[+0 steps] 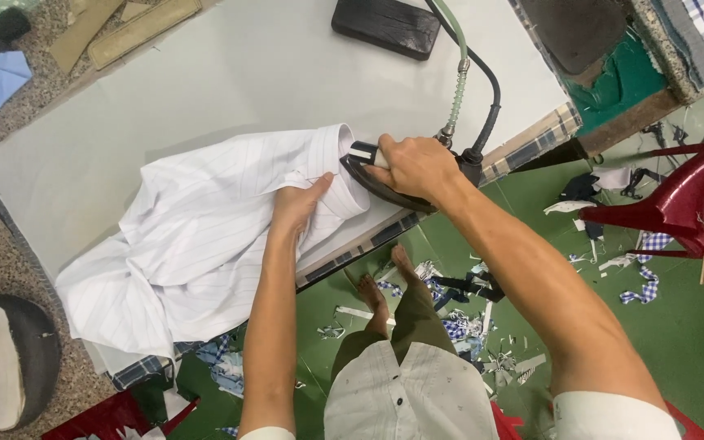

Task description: The person irons a white shirt on a table using a steam iron and a dark rectangular pressing block. They smooth the fabric, press the collar and cuffs, and use the block to hold sections flat while ironing.

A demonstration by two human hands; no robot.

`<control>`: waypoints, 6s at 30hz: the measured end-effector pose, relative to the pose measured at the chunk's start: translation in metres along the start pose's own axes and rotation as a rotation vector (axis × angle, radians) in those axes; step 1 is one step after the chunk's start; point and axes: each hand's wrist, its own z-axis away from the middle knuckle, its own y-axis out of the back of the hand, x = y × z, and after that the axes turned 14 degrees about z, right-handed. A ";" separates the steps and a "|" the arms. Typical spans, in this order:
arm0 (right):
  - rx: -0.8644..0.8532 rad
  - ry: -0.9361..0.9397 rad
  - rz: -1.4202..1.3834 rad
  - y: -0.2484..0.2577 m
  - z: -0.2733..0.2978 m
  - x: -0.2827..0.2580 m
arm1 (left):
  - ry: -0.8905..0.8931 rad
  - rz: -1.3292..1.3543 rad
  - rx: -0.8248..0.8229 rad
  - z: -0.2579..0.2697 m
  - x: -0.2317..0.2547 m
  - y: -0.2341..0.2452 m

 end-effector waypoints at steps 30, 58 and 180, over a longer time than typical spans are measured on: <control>0.034 0.095 0.168 0.015 0.010 0.005 | -0.017 -0.075 -0.058 0.005 -0.006 0.006; 0.213 0.121 0.174 -0.026 0.005 0.009 | 0.087 -0.138 -0.174 -0.006 -0.017 0.006; 0.028 -0.190 -0.233 0.023 -0.006 -0.021 | 0.114 -0.087 -0.036 -0.021 -0.005 0.011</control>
